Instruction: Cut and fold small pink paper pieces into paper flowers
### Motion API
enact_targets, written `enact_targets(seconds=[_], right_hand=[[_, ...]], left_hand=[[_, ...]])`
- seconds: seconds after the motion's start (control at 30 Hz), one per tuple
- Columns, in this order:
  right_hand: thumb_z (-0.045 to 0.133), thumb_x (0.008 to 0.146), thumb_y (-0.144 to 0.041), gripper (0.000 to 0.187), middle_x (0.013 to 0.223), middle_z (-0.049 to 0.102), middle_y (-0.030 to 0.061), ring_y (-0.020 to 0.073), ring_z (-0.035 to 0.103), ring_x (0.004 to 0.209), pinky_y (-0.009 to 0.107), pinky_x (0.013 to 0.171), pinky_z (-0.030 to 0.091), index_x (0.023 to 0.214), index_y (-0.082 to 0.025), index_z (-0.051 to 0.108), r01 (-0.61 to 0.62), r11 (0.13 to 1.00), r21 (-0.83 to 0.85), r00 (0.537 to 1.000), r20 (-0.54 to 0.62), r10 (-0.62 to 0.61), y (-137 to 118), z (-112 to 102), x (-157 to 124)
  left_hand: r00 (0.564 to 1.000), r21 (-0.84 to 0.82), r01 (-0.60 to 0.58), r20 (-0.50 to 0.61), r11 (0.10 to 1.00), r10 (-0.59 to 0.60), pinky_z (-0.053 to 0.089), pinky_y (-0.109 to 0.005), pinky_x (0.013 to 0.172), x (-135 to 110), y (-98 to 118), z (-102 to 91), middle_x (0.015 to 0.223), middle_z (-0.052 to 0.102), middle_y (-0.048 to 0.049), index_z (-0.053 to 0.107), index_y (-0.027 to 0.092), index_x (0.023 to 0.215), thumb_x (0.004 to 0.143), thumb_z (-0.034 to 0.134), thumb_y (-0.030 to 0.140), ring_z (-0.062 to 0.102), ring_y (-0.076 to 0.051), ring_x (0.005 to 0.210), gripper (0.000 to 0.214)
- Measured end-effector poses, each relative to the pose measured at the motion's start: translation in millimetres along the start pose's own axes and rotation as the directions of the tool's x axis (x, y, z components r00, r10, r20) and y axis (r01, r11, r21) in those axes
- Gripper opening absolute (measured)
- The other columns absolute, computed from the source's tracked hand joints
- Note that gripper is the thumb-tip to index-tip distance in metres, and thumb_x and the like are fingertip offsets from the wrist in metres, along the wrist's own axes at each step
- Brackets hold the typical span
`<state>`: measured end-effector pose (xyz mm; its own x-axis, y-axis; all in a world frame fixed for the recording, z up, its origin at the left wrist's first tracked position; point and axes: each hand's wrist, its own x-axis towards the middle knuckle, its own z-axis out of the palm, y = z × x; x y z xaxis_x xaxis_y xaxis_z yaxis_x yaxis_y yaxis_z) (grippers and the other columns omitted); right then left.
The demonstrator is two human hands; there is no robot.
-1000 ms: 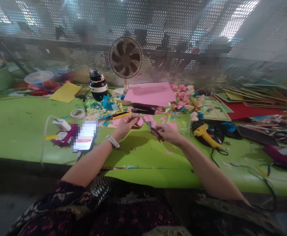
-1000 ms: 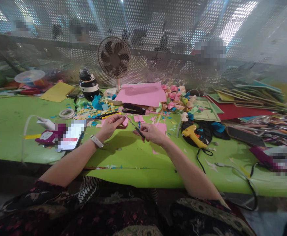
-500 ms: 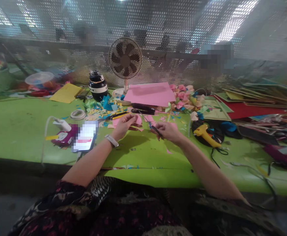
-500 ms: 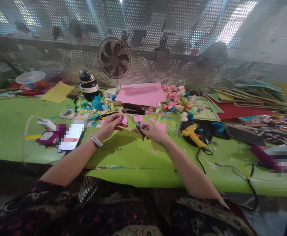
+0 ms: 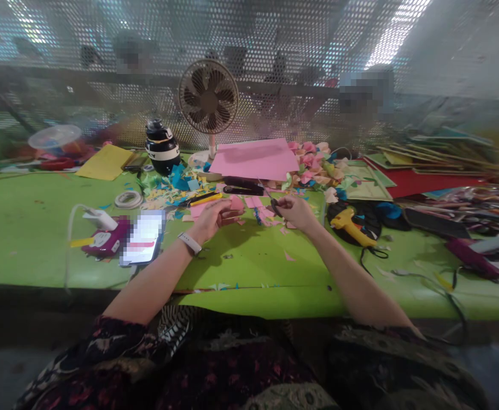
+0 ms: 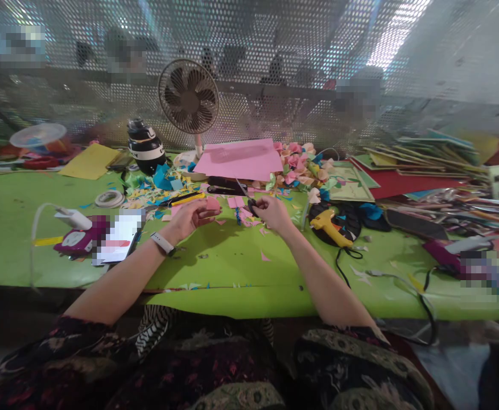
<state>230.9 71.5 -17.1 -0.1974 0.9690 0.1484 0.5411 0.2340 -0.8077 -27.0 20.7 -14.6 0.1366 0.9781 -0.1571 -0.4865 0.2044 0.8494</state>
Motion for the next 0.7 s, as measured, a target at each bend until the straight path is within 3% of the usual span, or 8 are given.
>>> enact_targets(seconds=[0.1,0.17,0.33,0.47,0.7], right_hand=[[0.071,0.064,-0.069,0.051,0.066,0.063,0.0033,0.0146,0.051,0.058,0.026,0.052,0.034,0.07,-0.019,0.058,0.016,0.996,-0.087,0.995,-0.098,-0.025,8.4,-1.7,6.9],[0.071,0.068,-0.061,0.044,0.066,0.064,0.0031,0.0152,0.053,0.06,0.027,0.055,0.034,0.071,-0.019,0.06,0.012,0.987,-0.158,0.995,-0.096,-0.028,8.3,-2.0,7.8],[0.069,0.076,-0.043,0.024,0.079,0.071,0.0043,0.0173,0.058,0.069,0.027,0.059,0.035,0.078,-0.019,0.069,-0.009,0.917,-0.398,0.999,-0.038,-0.006,-5.2,1.7,3.0],[0.066,0.081,-0.043,0.024,0.089,0.072,0.0071,0.0196,0.059,0.076,0.028,0.06,0.032,0.08,-0.02,0.074,0.045,0.839,-0.542,0.999,0.026,-0.036,-17.6,7.2,-2.2],[0.068,0.082,-0.039,0.017,0.08,0.07,0.0036,0.018,0.057,0.071,0.027,0.059,0.03,0.081,-0.023,0.073,0.153,0.838,-0.524,0.979,0.194,-0.058,-41.7,28.8,-22.8]], left_hand=[[0.999,0.038,-0.027,0.036,0.999,0.026,0.063,-0.036,0.079,-0.8,-2.2,-0.7,0.09,0.078,-0.0101,0.067,0.015,0.085,0.076,0.071,0.012,0.076,-0.022,0.083,0.01],[0.997,0.079,-0.043,0.07,0.996,0.037,0.062,-0.038,0.083,-1.9,-3.1,-0.6,0.095,0.078,-0.0099,0.069,0.015,0.087,0.074,0.073,0.011,0.075,-0.022,0.086,0.015],[0.998,0.122,-0.052,0.046,0.991,0.046,0.062,-0.036,0.081,-1.7,-5.6,-2.4,0.095,0.077,-0.0068,0.072,0.017,0.09,0.071,0.077,0.009,0.074,-0.019,0.083,0.021],[0.998,0.128,-0.045,-0.033,0.991,0.05,0.061,-0.032,0.075,1.1,-6.7,-4.7,0.086,0.076,-0.0028,0.07,0.017,0.086,0.067,0.08,0.009,0.072,-0.016,0.074,0.023],[0.979,0.141,-0.192,-0.035,0.971,0.199,0.057,-0.027,0.074,-1.8,-3.6,0.3,0.079,0.073,-0.0005,0.065,0.017,0.081,0.056,0.092,0.027,0.068,-0.012,0.073,0.038]])
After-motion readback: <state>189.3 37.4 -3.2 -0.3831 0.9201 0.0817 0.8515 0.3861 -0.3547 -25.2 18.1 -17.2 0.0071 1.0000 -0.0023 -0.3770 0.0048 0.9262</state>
